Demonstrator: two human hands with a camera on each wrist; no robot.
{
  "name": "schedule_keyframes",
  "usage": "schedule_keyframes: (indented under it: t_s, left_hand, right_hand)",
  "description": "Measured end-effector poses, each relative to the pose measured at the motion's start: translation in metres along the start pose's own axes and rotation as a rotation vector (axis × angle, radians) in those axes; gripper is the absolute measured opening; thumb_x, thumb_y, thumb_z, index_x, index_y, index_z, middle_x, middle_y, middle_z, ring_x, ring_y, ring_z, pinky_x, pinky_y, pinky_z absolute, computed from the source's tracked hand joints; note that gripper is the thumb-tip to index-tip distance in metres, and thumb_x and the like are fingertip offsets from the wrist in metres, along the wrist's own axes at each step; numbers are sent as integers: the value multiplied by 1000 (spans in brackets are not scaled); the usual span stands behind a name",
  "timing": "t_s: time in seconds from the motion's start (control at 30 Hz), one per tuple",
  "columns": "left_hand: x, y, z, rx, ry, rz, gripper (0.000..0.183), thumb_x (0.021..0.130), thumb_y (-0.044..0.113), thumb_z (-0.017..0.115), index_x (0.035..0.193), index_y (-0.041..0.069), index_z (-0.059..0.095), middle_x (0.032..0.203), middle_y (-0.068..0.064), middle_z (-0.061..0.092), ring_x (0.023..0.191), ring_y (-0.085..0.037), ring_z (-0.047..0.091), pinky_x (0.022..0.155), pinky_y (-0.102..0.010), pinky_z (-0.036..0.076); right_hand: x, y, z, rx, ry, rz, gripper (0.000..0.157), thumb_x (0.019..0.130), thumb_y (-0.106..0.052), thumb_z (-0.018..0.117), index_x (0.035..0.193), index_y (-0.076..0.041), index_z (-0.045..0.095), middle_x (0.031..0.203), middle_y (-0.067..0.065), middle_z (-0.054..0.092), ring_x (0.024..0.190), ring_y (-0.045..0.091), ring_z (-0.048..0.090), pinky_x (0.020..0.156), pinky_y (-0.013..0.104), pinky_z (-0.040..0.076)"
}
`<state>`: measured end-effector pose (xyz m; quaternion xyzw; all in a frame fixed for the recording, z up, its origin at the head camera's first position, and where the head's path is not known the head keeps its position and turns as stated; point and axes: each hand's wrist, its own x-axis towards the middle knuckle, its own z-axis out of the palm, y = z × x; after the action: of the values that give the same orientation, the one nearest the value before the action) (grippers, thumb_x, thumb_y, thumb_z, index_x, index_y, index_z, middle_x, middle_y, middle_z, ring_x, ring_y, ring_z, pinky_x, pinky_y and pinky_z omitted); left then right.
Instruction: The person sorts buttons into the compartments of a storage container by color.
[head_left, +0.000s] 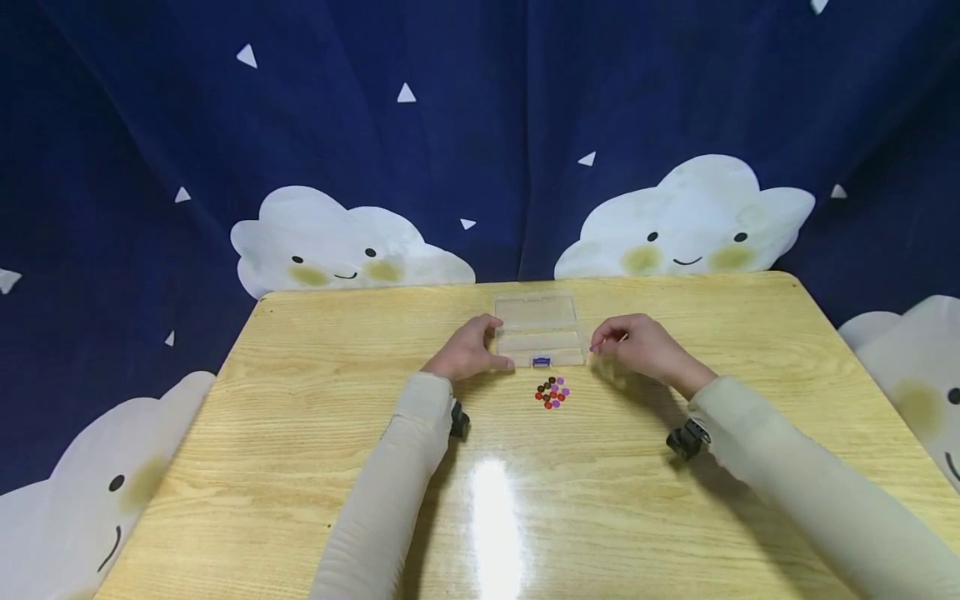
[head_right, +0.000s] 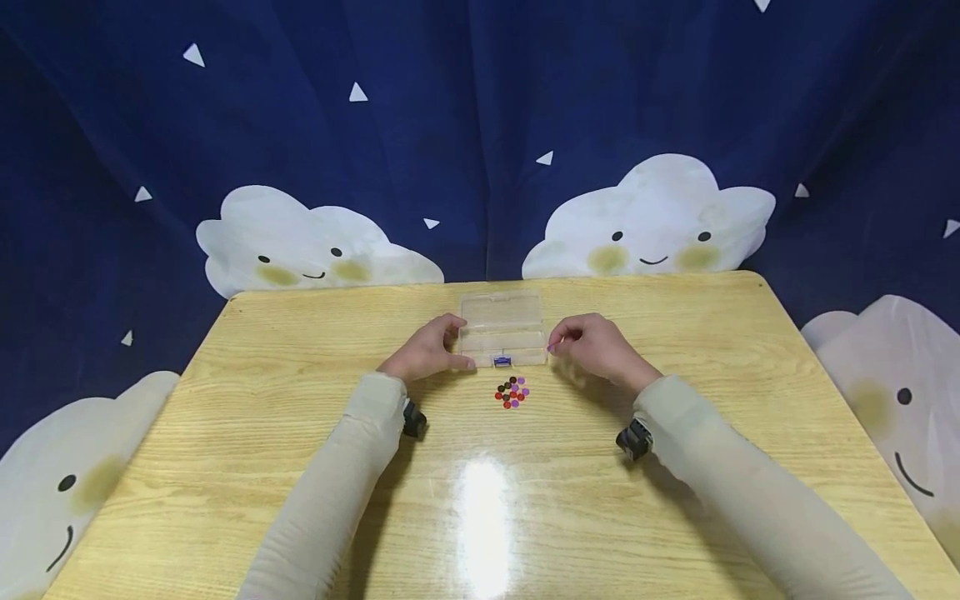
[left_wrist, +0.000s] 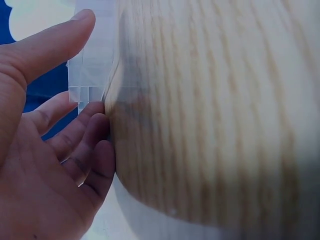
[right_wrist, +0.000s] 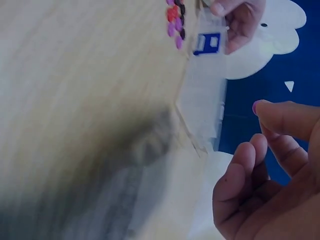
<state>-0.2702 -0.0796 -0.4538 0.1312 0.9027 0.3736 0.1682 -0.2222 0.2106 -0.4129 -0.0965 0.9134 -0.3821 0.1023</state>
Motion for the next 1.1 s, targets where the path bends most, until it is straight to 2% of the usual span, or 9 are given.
schedule_keyframes:
  t_s: [0.37,0.6,0.8,1.1]
  left_hand:
    - [-2,-2,0,-4,-6,4,81,79,28,85,147,11,44,140,-10,51,119,-24,51,107,-40,43]
    - [-3,-3,0,-11,-2,3,81,79,28,85,147,12,45,140,-10,51,118,-25,50,107,-40,42]
    - [-2,0,1,5,10,10,80,78,27,86,145,10,47,137,-11,53,115,-24,51,106,-39,43]
    - [-2,1,1,15,19,1,78,78,27,85,144,10,47,135,-10,54,112,-24,51,103,-38,43]
  right_hand:
    - [26,-16,-5,24,26,9,17,96,-18,61,101,-5,71,95,6,66,85,20,54,76,32,44]
    - [45,-30,4,38,2,5,15,95,-16,62,98,-5,71,99,9,69,82,19,52,74,31,43]
    - [57,-39,12,0,6,21,16,94,-18,63,100,-5,72,102,9,69,82,20,51,71,30,42]
    - [70,-40,25,27,6,39,13,93,-16,65,97,-7,72,99,9,69,80,18,51,69,27,42]
